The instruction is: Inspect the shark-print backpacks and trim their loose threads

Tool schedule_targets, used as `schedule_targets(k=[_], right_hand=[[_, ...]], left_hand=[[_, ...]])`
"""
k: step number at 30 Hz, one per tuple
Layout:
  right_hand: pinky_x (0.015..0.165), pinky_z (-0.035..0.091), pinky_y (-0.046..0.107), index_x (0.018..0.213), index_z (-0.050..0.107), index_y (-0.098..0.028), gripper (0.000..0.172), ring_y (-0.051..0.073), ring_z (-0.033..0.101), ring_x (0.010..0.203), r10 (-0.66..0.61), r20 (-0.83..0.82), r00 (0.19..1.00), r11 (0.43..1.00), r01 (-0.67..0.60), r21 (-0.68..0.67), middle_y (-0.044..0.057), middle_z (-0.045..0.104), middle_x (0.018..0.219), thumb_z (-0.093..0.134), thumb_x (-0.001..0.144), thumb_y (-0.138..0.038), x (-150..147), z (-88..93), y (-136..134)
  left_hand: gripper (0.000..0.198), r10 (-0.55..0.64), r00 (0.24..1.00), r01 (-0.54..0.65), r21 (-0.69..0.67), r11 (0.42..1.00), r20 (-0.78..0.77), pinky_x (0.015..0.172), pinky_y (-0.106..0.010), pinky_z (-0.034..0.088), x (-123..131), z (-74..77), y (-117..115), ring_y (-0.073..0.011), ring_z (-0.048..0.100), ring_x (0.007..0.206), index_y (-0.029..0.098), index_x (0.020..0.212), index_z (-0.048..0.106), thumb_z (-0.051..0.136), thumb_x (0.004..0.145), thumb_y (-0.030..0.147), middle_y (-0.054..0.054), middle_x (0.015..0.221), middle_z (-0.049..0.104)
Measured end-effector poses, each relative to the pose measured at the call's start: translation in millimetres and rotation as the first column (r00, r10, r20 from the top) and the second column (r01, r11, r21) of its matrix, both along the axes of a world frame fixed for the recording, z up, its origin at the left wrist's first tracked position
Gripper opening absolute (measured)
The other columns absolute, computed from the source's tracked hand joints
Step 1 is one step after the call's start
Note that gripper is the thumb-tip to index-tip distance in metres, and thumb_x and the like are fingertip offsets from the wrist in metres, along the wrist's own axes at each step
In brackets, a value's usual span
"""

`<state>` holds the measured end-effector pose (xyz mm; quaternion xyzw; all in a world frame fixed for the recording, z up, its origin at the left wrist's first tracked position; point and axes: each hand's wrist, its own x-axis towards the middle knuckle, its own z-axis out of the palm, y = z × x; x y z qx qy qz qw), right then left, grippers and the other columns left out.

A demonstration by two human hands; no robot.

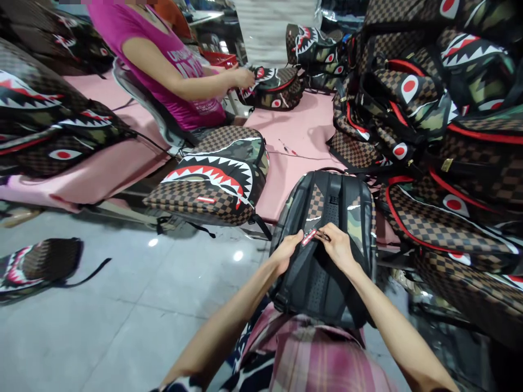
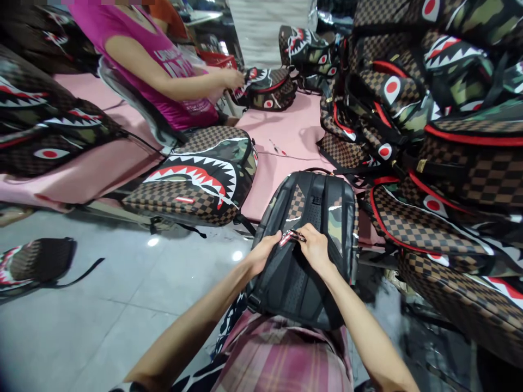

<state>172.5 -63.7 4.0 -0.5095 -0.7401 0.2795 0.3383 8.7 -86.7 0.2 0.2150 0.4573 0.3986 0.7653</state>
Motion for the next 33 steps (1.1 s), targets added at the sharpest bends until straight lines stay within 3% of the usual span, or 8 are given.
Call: schedule_targets(k=[5,9,12,16,22,33], right_hand=[[0.063,0.042,0.025,0.079,0.059,-0.017,0.026,0.015,0.055,0.067,-0.134,-0.121,0.984,0.979,0.113,-0.168,0.002,0.06,0.071,0.044,0.085,-0.038,7.7,13.9,18.7],[0.073,0.043,0.031,0.11,0.054,-0.021,0.035,0.021,0.06,0.085,-0.088,0.138,0.986,0.969,0.117,-0.216,0.004,0.066,0.094,0.047,0.083,-0.042,20.8,27.9,14.3],[0.072,0.043,0.031,0.113,0.049,-0.023,0.032,0.021,0.062,0.088,-0.071,0.309,0.949,0.964,0.145,-0.223,0.004,0.067,0.098,0.04,0.087,-0.04,23.4,31.5,-2.9],[0.064,0.043,0.027,0.101,0.055,-0.022,0.026,0.02,0.065,0.08,-0.137,0.429,0.893,0.973,0.203,-0.111,0.004,0.069,0.088,0.04,0.088,-0.038,16.3,28.8,-22.8],[0.054,0.036,0.024,0.098,0.059,-0.018,0.027,0.019,0.066,0.069,-0.221,0.503,0.836,0.974,0.216,0.069,0.006,0.07,0.082,0.039,0.089,-0.036,7.7,31.2,-31.3],[0.052,0.035,0.026,0.093,0.06,-0.017,0.027,0.02,0.064,0.064,-0.235,0.444,0.865,0.972,0.202,0.12,0.008,0.069,0.078,0.04,0.089,-0.034,5.8,32.8,-29.3]], left_hand=[[0.047,0.005,1.0,-0.005,0.002,1.0,0.009,0.071,-0.028,0.048,-2.0,5.7,-2.9,-0.0176,0.064,0.07,0.007,0.086,0.067,0.064,0.071,0.051,-0.01,0.08,0.07],[0.041,-0.022,0.999,0.022,0.009,1.0,0.039,0.06,-0.027,0.05,-7.5,11.2,-9.1,-0.0151,0.063,0.06,0.01,0.092,0.063,0.065,0.072,0.046,-0.007,0.074,0.067],[0.04,-0.03,0.996,0.028,0.023,0.999,0.082,0.056,-0.025,0.05,-10.6,13.2,-13.9,-0.0151,0.063,0.062,0.015,0.1,0.059,0.069,0.07,0.039,-0.005,0.079,0.065],[0.04,-0.018,0.994,0.013,0.04,0.999,0.111,0.056,-0.023,0.049,-8.7,11.9,-14.7,-0.0139,0.063,0.061,0.015,0.102,0.058,0.07,0.07,0.035,-0.004,0.08,0.064],[0.039,0.002,0.994,-0.008,0.063,0.998,0.105,0.054,-0.023,0.048,0.1,8.1,-12.3,-0.0147,0.063,0.06,0.015,0.099,0.059,0.072,0.068,0.035,-0.003,0.079,0.064],[0.039,0.01,0.991,-0.021,0.087,0.996,0.134,0.056,-0.024,0.048,4.4,6.2,-12.9,-0.0141,0.063,0.06,0.015,0.1,0.06,0.072,0.068,0.035,-0.004,0.081,0.065]])
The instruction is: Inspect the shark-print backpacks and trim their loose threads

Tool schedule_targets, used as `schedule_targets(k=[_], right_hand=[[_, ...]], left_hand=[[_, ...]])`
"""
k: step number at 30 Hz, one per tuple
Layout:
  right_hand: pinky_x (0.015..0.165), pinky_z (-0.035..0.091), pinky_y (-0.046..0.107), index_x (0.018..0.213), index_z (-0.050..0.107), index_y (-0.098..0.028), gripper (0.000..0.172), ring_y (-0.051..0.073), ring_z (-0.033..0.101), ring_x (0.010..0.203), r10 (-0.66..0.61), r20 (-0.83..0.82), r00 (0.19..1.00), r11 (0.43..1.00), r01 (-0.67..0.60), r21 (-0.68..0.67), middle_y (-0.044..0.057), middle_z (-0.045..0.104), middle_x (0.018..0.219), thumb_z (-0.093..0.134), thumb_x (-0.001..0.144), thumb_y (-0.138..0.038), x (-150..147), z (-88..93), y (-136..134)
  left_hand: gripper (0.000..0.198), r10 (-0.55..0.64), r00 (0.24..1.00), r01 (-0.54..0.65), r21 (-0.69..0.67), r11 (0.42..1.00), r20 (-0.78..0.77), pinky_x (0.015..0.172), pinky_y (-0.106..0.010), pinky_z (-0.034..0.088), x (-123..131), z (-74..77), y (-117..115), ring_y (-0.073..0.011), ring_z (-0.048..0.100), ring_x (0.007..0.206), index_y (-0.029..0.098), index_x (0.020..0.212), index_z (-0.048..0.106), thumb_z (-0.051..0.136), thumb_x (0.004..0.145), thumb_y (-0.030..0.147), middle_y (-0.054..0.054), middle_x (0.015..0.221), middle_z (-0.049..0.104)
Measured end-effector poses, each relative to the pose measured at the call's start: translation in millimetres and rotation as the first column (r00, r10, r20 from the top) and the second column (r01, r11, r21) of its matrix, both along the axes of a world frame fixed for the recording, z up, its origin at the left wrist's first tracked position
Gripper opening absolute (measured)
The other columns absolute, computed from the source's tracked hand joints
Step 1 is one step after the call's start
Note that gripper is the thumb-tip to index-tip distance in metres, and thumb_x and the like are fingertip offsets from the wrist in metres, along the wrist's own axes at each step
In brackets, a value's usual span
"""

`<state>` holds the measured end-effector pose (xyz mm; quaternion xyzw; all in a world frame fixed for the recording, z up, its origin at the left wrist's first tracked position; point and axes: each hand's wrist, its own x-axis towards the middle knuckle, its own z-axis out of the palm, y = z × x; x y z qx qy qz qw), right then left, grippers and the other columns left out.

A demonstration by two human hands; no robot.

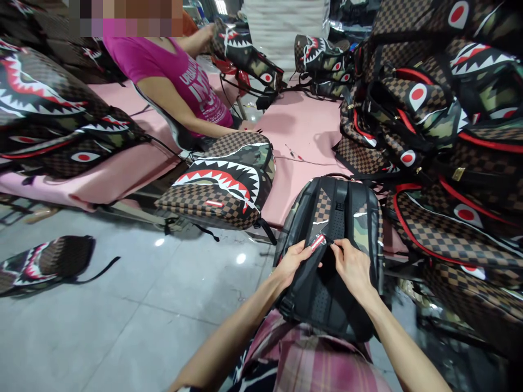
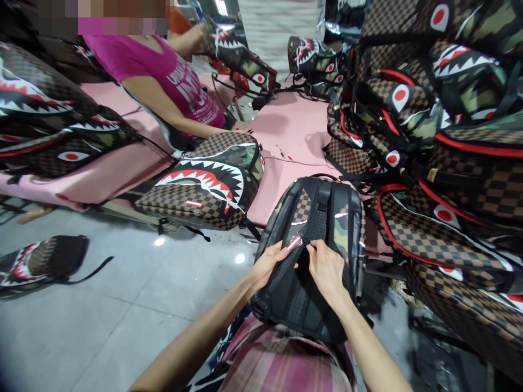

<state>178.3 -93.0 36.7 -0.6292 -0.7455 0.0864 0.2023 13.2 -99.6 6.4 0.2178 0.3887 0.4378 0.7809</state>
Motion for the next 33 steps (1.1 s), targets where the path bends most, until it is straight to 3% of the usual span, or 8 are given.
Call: schedule_targets(k=[3,7,12,17,23,31,33], right_hand=[[0.056,0.039,0.026,0.091,0.061,-0.019,0.026,0.019,0.064,0.064,0.016,-0.156,0.988,0.993,-0.034,-0.116,0.005,0.069,0.073,0.04,0.088,-0.035,7.7,-1.5,9.5],[0.067,0.044,0.027,0.091,0.061,-0.021,0.024,0.018,0.064,0.072,0.068,-0.38,0.922,0.951,-0.175,-0.254,0.001,0.069,0.077,0.045,0.085,-0.037,23.3,0.4,32.3],[0.076,0.043,0.032,0.093,0.065,-0.022,0.021,0.02,0.062,0.084,0.181,-0.359,0.916,0.937,-0.272,-0.221,0.002,0.069,0.092,0.051,0.082,-0.033,27.2,10.0,59.1],[0.072,0.044,0.028,0.095,0.064,-0.02,0.025,0.018,0.061,0.079,0.206,-0.531,0.822,0.924,-0.342,-0.17,0.003,0.067,0.088,0.057,0.078,-0.037,5.5,14.4,73.1],[0.068,0.042,0.026,0.079,0.066,-0.021,0.016,0.016,0.058,0.073,0.281,-0.429,0.859,0.927,-0.358,-0.109,0.002,0.061,0.078,0.057,0.079,-0.033,-22.2,10.3,75.6],[0.064,0.039,0.027,0.074,0.061,-0.019,0.015,0.017,0.055,0.071,0.186,-0.342,0.921,0.957,-0.249,-0.15,0.002,0.059,0.075,0.051,0.08,-0.028,-33.1,11.7,56.3],[0.062,0.038,0.026,0.071,0.058,-0.018,0.018,0.015,0.052,0.067,0.223,-0.448,0.866,0.899,-0.36,-0.248,0.001,0.057,0.071,0.049,0.081,-0.031,-37.3,21.2,50.0]], left_hand=[[0.041,-0.02,1.0,0.02,0.009,1.0,-0.011,0.058,-0.024,0.048,-3.4,2.6,-1.4,-0.0146,0.063,0.062,0.015,0.102,0.058,0.07,0.07,0.037,-0.004,0.081,0.064],[0.044,-0.131,0.985,0.141,0.082,0.987,-0.112,0.058,-0.025,0.048,-20.5,11.9,-3.0,-0.0156,0.063,0.061,0.015,0.106,0.053,0.069,0.07,0.035,-0.005,0.075,0.064],[0.032,-0.196,0.946,0.244,0.17,0.955,-0.258,0.051,-0.022,0.043,-45.2,25.2,4.1,-0.0127,0.056,0.053,0.013,0.095,0.052,0.065,0.071,0.029,-0.003,0.061,0.062],[0.035,-0.21,0.938,0.265,0.179,0.948,-0.274,0.05,-0.021,0.041,-51.8,31.3,11.8,-0.013,0.055,0.052,0.014,0.097,0.051,0.066,0.069,0.028,-0.003,0.061,0.062],[0.032,-0.178,0.93,0.25,0.198,0.948,-0.323,0.052,-0.022,0.039,-48.4,28.9,10.5,-0.0128,0.055,0.053,0.013,0.098,0.053,0.064,0.071,0.027,-0.003,0.06,0.061],[0.028,-0.115,0.913,0.21,0.209,0.955,-0.39,0.053,-0.023,0.04,-41.7,31.7,8.5,-0.0129,0.056,0.052,0.013,0.092,0.057,0.065,0.068,0.025,0.0,0.061,0.059],[0.025,-0.085,0.903,0.2,0.235,0.951,-0.422,0.053,-0.023,0.041,-40.8,31.5,8.5,-0.0116,0.055,0.051,0.013,0.09,0.057,0.064,0.068,0.022,0.0,0.064,0.059]])
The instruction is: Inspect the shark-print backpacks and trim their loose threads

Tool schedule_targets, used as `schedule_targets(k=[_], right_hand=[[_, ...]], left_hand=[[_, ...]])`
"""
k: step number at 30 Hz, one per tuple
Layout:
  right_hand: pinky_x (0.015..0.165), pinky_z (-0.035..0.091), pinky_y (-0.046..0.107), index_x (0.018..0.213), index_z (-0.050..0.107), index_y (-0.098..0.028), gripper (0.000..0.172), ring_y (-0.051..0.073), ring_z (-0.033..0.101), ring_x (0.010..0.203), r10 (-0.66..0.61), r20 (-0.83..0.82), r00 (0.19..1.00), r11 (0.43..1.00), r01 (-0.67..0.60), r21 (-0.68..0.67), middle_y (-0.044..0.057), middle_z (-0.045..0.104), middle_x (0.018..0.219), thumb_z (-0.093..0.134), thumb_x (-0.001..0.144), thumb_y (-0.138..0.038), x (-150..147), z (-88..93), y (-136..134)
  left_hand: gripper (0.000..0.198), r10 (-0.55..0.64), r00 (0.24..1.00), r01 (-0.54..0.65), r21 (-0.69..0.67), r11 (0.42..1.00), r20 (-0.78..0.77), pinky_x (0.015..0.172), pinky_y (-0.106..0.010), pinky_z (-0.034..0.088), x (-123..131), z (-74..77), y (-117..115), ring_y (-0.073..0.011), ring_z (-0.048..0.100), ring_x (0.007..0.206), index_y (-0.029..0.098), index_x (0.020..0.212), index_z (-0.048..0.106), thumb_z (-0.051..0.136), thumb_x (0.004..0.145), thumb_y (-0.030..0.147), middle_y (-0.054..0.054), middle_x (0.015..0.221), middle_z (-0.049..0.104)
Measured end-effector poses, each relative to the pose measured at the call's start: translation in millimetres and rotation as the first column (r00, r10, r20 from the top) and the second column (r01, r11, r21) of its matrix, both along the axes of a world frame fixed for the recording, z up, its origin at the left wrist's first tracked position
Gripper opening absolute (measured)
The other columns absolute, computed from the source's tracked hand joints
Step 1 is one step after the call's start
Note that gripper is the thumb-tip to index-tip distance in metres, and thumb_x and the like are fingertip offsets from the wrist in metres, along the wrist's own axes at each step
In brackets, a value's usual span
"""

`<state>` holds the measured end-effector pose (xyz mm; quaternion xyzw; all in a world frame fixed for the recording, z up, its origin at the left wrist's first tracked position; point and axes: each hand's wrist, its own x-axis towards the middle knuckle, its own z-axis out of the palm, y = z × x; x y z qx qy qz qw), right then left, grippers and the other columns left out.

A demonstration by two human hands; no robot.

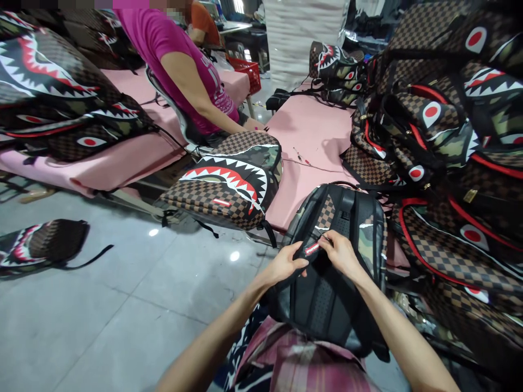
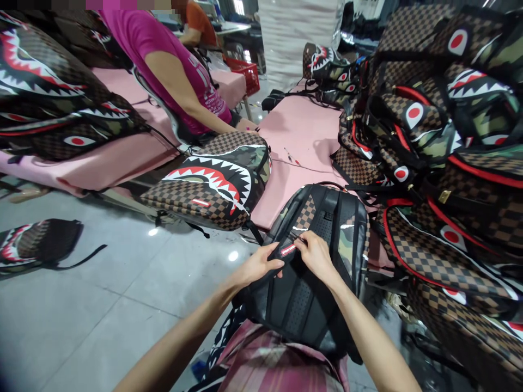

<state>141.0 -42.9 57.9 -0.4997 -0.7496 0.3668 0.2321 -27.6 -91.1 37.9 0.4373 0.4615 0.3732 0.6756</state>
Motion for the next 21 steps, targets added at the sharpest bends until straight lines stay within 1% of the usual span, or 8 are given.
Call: schedule_targets(k=[3,5,8,13,15,17,19,21], right_hand=[[0.053,0.035,0.022,0.067,0.053,-0.017,0.029,0.011,0.045,0.056,0.199,-0.282,0.939,0.931,-0.27,-0.244,-0.002,0.049,0.061,0.05,0.08,-0.043,2.6,17.2,-2.4],[0.048,0.031,0.021,0.065,0.05,-0.017,0.034,0.009,0.038,0.052,0.155,-0.386,0.909,0.916,-0.279,-0.29,-0.003,0.043,0.057,0.053,0.077,-0.049,13.0,25.3,0.8],[0.048,0.029,0.022,0.062,0.047,-0.017,0.037,0.008,0.034,0.051,0.081,-0.385,0.919,0.939,-0.2,-0.279,-0.004,0.04,0.056,0.057,0.074,-0.051,34.6,27.5,3.6],[0.05,0.035,0.022,0.057,0.055,-0.017,0.034,0.011,0.045,0.053,0.319,-0.228,0.92,0.855,-0.383,-0.35,-0.002,0.049,0.054,0.059,0.073,-0.047,56.1,9.7,-13.1],[0.052,0.039,0.023,0.063,0.061,-0.018,0.026,0.014,0.052,0.058,0.29,-0.049,0.956,0.928,-0.293,-0.231,-0.001,0.057,0.06,0.061,0.073,-0.043,57.6,0.9,-16.6],[0.059,0.042,0.026,0.076,0.066,-0.02,0.019,0.016,0.057,0.067,0.094,0.047,0.995,0.995,-0.095,0.02,0.002,0.062,0.072,0.059,0.076,-0.038,55.8,-5.5,-13.6],[0.068,0.045,0.028,0.088,0.066,-0.021,0.018,0.018,0.059,0.077,-0.021,0.007,1.0,0.98,0.019,0.199,0.005,0.064,0.083,0.052,0.082,-0.033,50.2,-8.9,-6.9],[0.071,0.045,0.029,0.091,0.065,-0.022,0.019,0.018,0.06,0.081,0.02,-0.041,0.999,0.966,-0.008,0.258,0.006,0.064,0.088,0.049,0.084,-0.03,41.0,-10.3,-0.9]], left_hand=[[0.025,-0.01,1.0,0.01,0.021,1.0,0.01,0.054,-0.022,0.042,-1.6,-2.3,-0.2,-0.0116,0.055,0.052,0.013,0.092,0.057,0.062,0.069,0.022,0.0,0.064,0.06],[0.028,-0.027,0.999,0.028,-0.032,0.999,0.044,0.052,-0.022,0.042,-3.7,-3.5,-0.9,-0.0127,0.057,0.053,0.014,0.093,0.055,0.064,0.069,0.025,-0.001,0.062,0.06],[0.034,-0.008,0.996,0.018,-0.117,0.993,0.089,0.048,-0.021,0.042,-5.5,-3.7,-2.7,-0.0137,0.058,0.052,0.015,0.093,0.054,0.069,0.066,0.029,-0.001,0.063,0.06],[0.041,0.015,0.985,0.007,-0.125,0.992,0.174,0.048,-0.02,0.043,-5.0,-7.5,-5.5,-0.0142,0.06,0.054,0.015,0.098,0.055,0.071,0.066,0.034,-0.003,0.066,0.063],[0.043,0.025,0.978,0.006,-0.146,0.989,0.207,0.049,-0.02,0.043,-5.1,-9.8,-5.1,-0.0145,0.061,0.055,0.014,0.098,0.056,0.068,0.068,0.042,-0.005,0.067,0.064],[0.046,0.057,0.978,-0.014,-0.211,0.977,0.2,0.047,-0.02,0.042,-5.0,-9.8,-3.6,-0.0145,0.061,0.052,0.011,0.094,0.059,0.06,0.073,0.052,-0.007,0.064,0.064],[0.051,0.096,0.978,-0.043,-0.272,0.961,0.184,0.044,-0.02,0.041,-4.0,-7.3,-1.6,-0.0143,0.06,0.049,0.008,0.087,0.061,0.053,0.076,0.056,-0.008,0.062,0.064],[0.05,0.117,0.976,-0.06,-0.291,0.955,0.184,0.044,-0.02,0.041,-1.8,-4.1,-0.4,-0.0148,0.06,0.048,0.007,0.084,0.062,0.055,0.075,0.056,-0.008,0.064,0.064]])
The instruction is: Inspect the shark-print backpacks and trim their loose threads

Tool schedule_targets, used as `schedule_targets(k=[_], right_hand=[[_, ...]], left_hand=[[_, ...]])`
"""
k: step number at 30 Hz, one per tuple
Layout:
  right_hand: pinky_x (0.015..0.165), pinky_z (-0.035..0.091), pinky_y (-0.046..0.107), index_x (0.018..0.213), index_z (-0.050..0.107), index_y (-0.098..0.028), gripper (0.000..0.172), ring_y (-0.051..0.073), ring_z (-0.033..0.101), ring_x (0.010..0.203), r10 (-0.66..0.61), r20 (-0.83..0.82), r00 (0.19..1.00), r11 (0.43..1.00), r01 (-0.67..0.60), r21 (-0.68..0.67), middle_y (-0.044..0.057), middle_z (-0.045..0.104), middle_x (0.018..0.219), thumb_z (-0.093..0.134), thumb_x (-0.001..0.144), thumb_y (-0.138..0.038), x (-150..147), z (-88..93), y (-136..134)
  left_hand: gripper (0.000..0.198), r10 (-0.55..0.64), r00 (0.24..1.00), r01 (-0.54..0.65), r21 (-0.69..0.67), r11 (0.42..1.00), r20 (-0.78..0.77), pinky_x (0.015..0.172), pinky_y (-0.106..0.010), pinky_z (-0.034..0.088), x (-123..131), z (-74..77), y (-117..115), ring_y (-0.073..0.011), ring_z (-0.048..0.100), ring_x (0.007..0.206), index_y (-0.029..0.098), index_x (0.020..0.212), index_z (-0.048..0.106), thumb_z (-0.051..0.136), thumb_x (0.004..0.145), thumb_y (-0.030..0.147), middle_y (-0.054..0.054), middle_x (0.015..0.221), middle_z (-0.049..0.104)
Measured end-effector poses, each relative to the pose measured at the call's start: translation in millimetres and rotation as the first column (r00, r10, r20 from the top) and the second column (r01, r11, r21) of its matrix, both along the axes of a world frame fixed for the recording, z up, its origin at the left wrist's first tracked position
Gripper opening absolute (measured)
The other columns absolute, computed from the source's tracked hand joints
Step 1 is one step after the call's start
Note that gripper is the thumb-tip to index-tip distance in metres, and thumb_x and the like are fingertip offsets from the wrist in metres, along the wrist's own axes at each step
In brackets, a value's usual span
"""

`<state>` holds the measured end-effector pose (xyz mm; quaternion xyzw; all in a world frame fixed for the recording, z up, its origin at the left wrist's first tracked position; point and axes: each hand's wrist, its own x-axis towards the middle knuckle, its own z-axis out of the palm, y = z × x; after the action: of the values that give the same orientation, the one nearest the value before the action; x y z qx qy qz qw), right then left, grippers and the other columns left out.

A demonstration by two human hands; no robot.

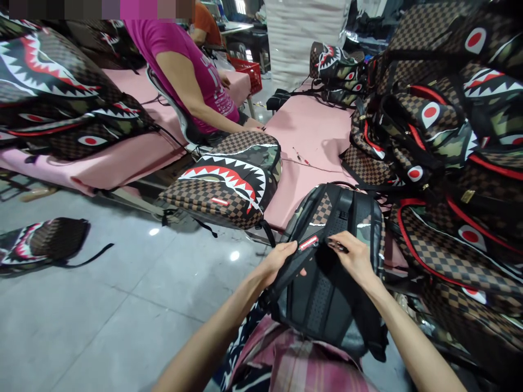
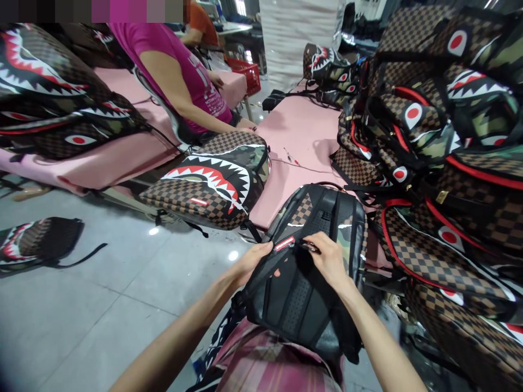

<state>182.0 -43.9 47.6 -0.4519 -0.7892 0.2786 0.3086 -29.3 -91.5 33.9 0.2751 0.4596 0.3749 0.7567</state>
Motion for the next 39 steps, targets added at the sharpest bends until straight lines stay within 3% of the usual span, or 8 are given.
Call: schedule_targets(k=[2,6,10,15,19,34,39], right_hand=[[0.07,0.045,0.028,0.089,0.065,-0.022,0.018,0.018,0.06,0.08,0.02,-0.011,1.0,1.0,-0.02,0.01,0.005,0.064,0.087,0.05,0.084,-0.032,-10.6,-0.9,2.3],[0.067,0.044,0.027,0.082,0.064,-0.021,0.021,0.018,0.06,0.075,-0.094,0.003,0.996,0.995,0.094,-0.039,0.003,0.064,0.081,0.052,0.083,-0.038,-20.1,-1.7,-1.4],[0.07,0.043,0.03,0.106,0.056,-0.021,0.031,0.02,0.06,0.084,-0.147,0.16,0.976,0.989,0.143,0.039,0.005,0.064,0.098,0.054,0.082,-0.041,-4.2,2.2,1.9],[0.073,0.035,0.032,0.096,0.057,-0.019,0.017,0.018,0.058,0.083,0.04,0.273,0.961,0.944,-0.126,0.305,0.005,0.066,0.091,0.051,0.087,-0.032,14.7,5.4,24.5],[0.075,0.03,0.034,0.094,0.059,-0.021,0.014,0.016,0.058,0.081,0.134,0.249,0.959,0.883,-0.23,0.409,0.003,0.067,0.092,0.051,0.088,-0.03,10.3,4.7,40.4],[0.076,0.03,0.035,0.092,0.063,-0.024,0.015,0.016,0.057,0.081,0.313,0.212,0.926,0.841,-0.374,0.392,0.001,0.068,0.088,0.053,0.086,-0.034,-7.1,-2.3,62.8],[0.079,0.034,0.036,0.088,0.065,-0.024,0.014,0.017,0.057,0.081,0.319,0.115,0.941,0.886,-0.339,0.316,0.002,0.067,0.086,0.056,0.084,-0.034,-3.5,-4.0,59.3]], left_hand=[[0.047,0.032,0.999,-0.032,0.007,0.999,-0.008,0.043,-0.021,0.042,3.4,1.1,-0.2,-0.0154,0.061,0.049,0.009,0.083,0.061,0.06,0.072,0.054,-0.007,0.064,0.064],[0.042,0.11,0.993,-0.109,0.035,0.993,-0.031,0.048,-0.021,0.043,8.8,-4.4,-2.8,-0.0132,0.058,0.05,0.012,0.078,0.059,0.063,0.07,0.052,-0.003,0.061,0.062],[0.043,0.133,0.99,-0.131,0.04,0.991,-0.04,0.054,-0.021,0.043,7.0,-5.7,-1.5,-0.0129,0.058,0.057,0.011,0.077,0.061,0.067,0.066,0.053,-0.003,0.065,0.063],[0.046,0.113,0.993,-0.113,-0.001,0.994,0.017,0.057,-0.023,0.044,1.5,3.7,5.6,-0.0138,0.058,0.057,0.01,0.074,0.062,0.072,0.059,0.052,-0.004,0.064,0.064],[0.047,0.124,0.991,-0.123,-0.03,0.992,0.053,0.053,-0.022,0.043,-2.7,3.7,8.9,-0.0123,0.057,0.053,0.008,0.076,0.064,0.074,0.057,0.05,-0.005,0.062,0.064],[0.039,0.077,0.992,-0.067,-0.097,0.993,0.098,0.044,-0.017,0.038,-14.6,-0.8,14.5,-0.0069,0.049,0.044,0.008,0.076,0.065,0.075,0.06,0.042,-0.001,0.057,0.059],[0.041,0.076,0.992,-0.068,-0.079,0.995,0.102,0.044,-0.018,0.037,-13.7,-3.9,12.7,-0.0076,0.049,0.044,0.009,0.075,0.063,0.074,0.06,0.045,0.0,0.055,0.056]])
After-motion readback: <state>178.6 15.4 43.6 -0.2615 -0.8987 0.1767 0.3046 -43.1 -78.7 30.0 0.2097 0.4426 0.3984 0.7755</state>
